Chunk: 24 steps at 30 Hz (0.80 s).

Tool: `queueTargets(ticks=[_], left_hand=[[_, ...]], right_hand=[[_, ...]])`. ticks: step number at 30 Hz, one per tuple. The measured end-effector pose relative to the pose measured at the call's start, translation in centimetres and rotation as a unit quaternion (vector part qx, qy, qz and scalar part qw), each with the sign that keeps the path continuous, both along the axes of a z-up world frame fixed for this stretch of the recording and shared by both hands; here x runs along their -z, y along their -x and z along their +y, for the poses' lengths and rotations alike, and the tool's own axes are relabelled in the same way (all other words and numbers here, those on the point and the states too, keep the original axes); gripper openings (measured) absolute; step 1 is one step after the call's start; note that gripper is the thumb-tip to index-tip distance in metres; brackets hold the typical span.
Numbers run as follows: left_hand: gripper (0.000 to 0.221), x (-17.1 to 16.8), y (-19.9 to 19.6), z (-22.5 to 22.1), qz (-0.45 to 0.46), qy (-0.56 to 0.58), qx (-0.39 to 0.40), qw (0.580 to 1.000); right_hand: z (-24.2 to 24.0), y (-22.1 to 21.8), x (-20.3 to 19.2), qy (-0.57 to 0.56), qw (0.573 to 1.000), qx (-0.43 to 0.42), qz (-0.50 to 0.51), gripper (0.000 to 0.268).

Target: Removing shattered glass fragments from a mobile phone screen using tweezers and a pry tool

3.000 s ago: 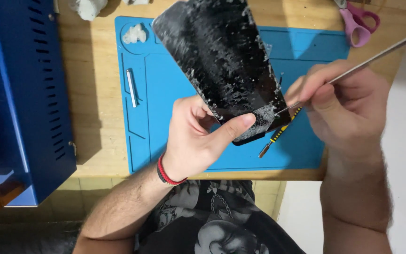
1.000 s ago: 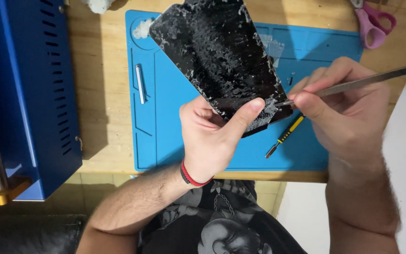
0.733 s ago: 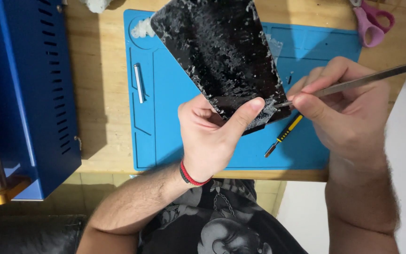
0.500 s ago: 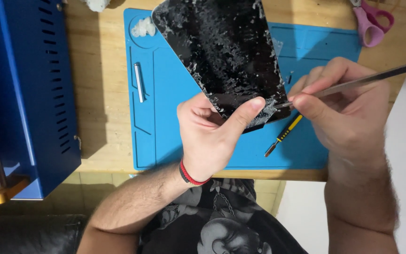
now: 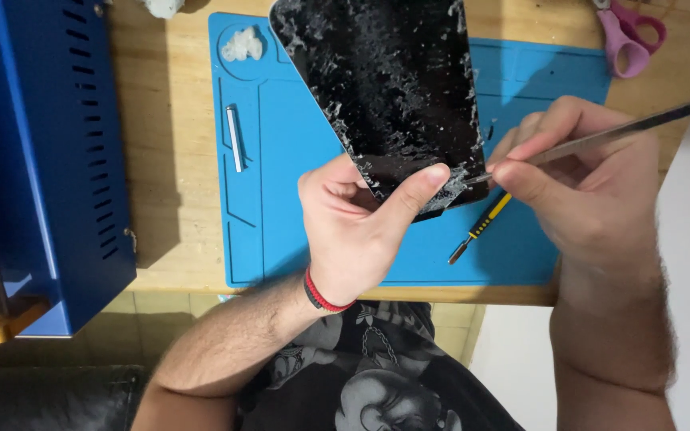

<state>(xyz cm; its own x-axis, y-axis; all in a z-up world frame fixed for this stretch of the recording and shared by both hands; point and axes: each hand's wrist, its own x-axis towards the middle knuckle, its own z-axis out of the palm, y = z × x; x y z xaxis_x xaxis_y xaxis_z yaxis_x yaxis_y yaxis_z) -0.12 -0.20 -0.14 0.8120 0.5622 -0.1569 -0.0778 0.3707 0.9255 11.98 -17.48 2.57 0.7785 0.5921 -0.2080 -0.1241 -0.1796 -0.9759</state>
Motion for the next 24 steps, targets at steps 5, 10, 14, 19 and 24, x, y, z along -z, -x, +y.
queueTargets(ticks=[5,10,14,19,24], left_hand=[[0.021,-0.1,-0.2,0.3,0.019,0.003,0.012,1.0],[0.014,-0.2,-0.2,0.9,0.012,-0.018,0.036,0.999],[0.017,-0.3,-0.3,1.7,0.004,-0.043,0.079,0.996],[0.013,-0.1,-0.3,1.7,-0.001,-0.043,0.099,0.994],[0.015,0.1,-0.3,1.8,-0.009,-0.045,0.109,0.993]], right_hand=[[-0.2,-0.4,0.2,0.015,1.0,-0.014,0.003,0.018],[0.2,-0.6,-0.5,0.035,0.999,-0.024,0.015,0.019],[0.1,-1.1,-0.5,0.057,0.996,-0.064,-0.005,0.017],[-0.2,-1.5,-0.3,0.072,0.994,-0.08,0.006,0.016],[-0.6,-2.2,-0.1,0.073,0.99,-0.118,0.017,0.016]])
